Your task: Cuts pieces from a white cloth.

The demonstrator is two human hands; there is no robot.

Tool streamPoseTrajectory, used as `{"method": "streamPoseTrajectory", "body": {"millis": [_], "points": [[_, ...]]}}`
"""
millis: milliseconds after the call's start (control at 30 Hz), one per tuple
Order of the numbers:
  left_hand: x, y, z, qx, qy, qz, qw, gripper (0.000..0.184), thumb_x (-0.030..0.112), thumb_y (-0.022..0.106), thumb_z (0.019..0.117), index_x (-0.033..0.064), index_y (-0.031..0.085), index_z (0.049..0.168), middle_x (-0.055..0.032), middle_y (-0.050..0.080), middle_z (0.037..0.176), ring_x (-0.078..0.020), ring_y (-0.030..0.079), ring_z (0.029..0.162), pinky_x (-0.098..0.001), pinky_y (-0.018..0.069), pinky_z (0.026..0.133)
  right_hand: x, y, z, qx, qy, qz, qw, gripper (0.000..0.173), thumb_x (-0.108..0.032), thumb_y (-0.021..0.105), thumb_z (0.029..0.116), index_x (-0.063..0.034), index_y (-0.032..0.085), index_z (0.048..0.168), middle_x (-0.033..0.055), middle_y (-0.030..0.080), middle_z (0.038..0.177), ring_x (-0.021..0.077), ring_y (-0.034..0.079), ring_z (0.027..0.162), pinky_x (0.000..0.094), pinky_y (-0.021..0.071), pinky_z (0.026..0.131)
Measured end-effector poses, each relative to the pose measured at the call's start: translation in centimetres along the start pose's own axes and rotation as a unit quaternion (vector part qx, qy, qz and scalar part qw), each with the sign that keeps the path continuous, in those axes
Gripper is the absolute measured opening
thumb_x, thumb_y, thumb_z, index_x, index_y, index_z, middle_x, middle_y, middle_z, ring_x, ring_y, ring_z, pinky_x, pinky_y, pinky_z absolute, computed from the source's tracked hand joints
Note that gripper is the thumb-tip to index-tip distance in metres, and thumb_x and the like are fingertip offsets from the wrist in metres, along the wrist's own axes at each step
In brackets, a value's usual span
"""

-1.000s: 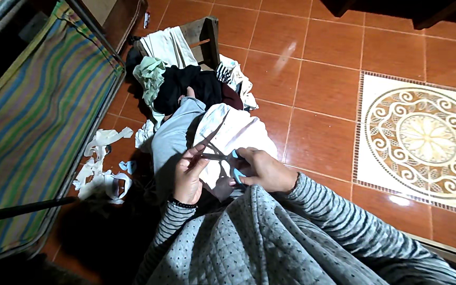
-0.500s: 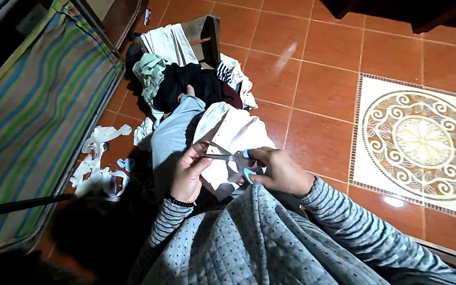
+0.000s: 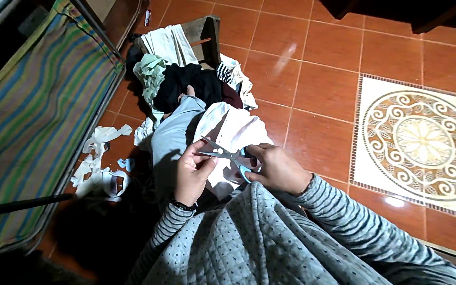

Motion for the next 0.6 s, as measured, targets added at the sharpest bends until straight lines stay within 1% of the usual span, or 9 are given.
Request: {"method": "streamPoseTrajectory", "body": {"millis": [133, 233, 300, 367, 400, 433, 467, 533, 600], "points": [[-0.1, 0.0, 0.1, 0.009, -0.026, -0.044, 0.999, 0.046, -0.010, 0.067, 0.0861, -0.0063, 0.055, 0.130, -0.0090, 0.075, 0.100, -0.0121, 0.073, 0.089, -0.0287, 0.0604, 0.085, 0.3, 0.0, 0.2, -0.001, -0.017, 0.012, 1.000, 0.043, -0.043, 0.071, 0.0848, -0.0012, 0.069, 0.095, 0.0109, 0.066, 0.074, 0.0291, 0.066, 0.066, 0.0502, 0.0538, 0.062], [-0.2, 0.1, 0.1, 0.021, -0.043, -0.068, 0.997, 0.043, -0.011, 0.066, 0.0869, -0.0057, 0.056, 0.128, -0.0089, 0.074, 0.101, -0.0126, 0.072, 0.089, -0.0288, 0.0603, 0.085, 0.4, 0.3, 0.3, -0.010, -0.015, 0.030, 0.999, 0.039, -0.040, 0.069, 0.0865, -0.0018, 0.068, 0.093, 0.0098, 0.065, 0.071, 0.0269, 0.064, 0.063, 0.0484, 0.0524, 0.059], [-0.4, 0.1, 0.1, 0.022, -0.037, -0.068, 0.997, 0.042, -0.011, 0.065, 0.0863, -0.0053, 0.056, 0.127, -0.0080, 0.074, 0.100, -0.0120, 0.072, 0.088, -0.0285, 0.0601, 0.085, 0.5, 0.4, 0.5, -0.021, -0.008, 0.048, 0.999, 0.037, -0.038, 0.069, 0.0866, -0.0020, 0.068, 0.094, 0.0098, 0.065, 0.073, 0.0261, 0.064, 0.064, 0.0476, 0.0525, 0.060], [-0.4, 0.1, 0.1, 0.019, -0.022, -0.057, 0.998, 0.042, -0.011, 0.066, 0.0852, -0.0051, 0.056, 0.126, -0.0070, 0.074, 0.098, -0.0117, 0.072, 0.087, -0.0283, 0.0604, 0.084, 0.5, 0.6, 0.7, -0.038, 0.008, 0.071, 0.997, 0.036, -0.034, 0.072, 0.0865, -0.0008, 0.068, 0.099, 0.0121, 0.066, 0.079, 0.0284, 0.064, 0.069, 0.0492, 0.0534, 0.064], [-0.4, 0.1, 0.1, 0.014, -0.014, -0.054, 0.998, 0.044, -0.011, 0.066, 0.0849, -0.0058, 0.056, 0.127, -0.0076, 0.075, 0.099, -0.0120, 0.073, 0.088, -0.0286, 0.0606, 0.084, 0.4, 0.6, 0.8, -0.043, 0.012, 0.078, 0.996, 0.039, -0.036, 0.073, 0.0861, -0.0007, 0.068, 0.102, 0.0127, 0.067, 0.082, 0.0293, 0.065, 0.072, 0.0502, 0.0543, 0.067], [-0.5, 0.2, 0.1, 0.011, -0.007, -0.052, 0.999, 0.045, -0.012, 0.066, 0.0843, -0.0069, 0.055, 0.128, -0.0082, 0.075, 0.099, -0.0122, 0.073, 0.089, -0.0289, 0.0608, 0.085, 0.3, 0.7, 0.8, -0.046, 0.016, 0.084, 0.995, 0.045, -0.042, 0.073, 0.0851, -0.0013, 0.068, 0.104, 0.0122, 0.067, 0.084, 0.0293, 0.065, 0.075, 0.0507, 0.0546, 0.069], [-0.5, 0.2, 0.1, 0.011, -0.004, -0.050, 0.999, 0.046, -0.012, 0.066, 0.0841, -0.0077, 0.054, 0.128, -0.0086, 0.075, 0.099, -0.0124, 0.073, 0.089, -0.0290, 0.0608, 0.085, 0.3, 0.8, 0.9, -0.043, 0.014, 0.086, 0.995, 0.049, -0.047, 0.073, 0.0842, -0.0018, 0.068, 0.104, 0.0112, 0.066, 0.083, 0.0286, 0.065, 0.075, 0.0503, 0.0542, 0.069], [-0.5, 0.1, 0.1, 0.013, -0.005, -0.049, 0.999, 0.047, -0.012, 0.066, 0.0842, -0.0080, 0.054, 0.129, -0.0093, 0.074, 0.100, -0.0127, 0.073, 0.090, -0.0291, 0.0608, 0.085, 0.4, 1.0, 1.0, -0.027, -0.001, 0.081, 0.996, 0.051, -0.050, 0.073, 0.0827, -0.0026, 0.069, 0.100, 0.0095, 0.065, 0.080, 0.0267, 0.064, 0.072, 0.0487, 0.0536, 0.066], [-0.6, 0.0, 0.1, 0.018, -0.008, -0.050, 0.999, 0.047, -0.012, 0.066, 0.0841, -0.0071, 0.054, 0.130, -0.0091, 0.075, 0.099, -0.0123, 0.073, 0.089, -0.0288, 0.0607, 0.085, 0.4, 1.0, 1.0, -0.021, -0.010, 0.071, 0.997, 0.049, -0.049, 0.074, 0.0834, -0.0022, 0.068, 0.097, 0.0098, 0.065, 0.078, 0.0271, 0.064, 0.071, 0.0486, 0.0532, 0.065]]}}
Point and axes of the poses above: each hand's wrist, its own z-axis towards the middle knuckle, its own y-axis out of the palm, x = y × z, the point moved 1 cm from there along z, towards the middle knuckle
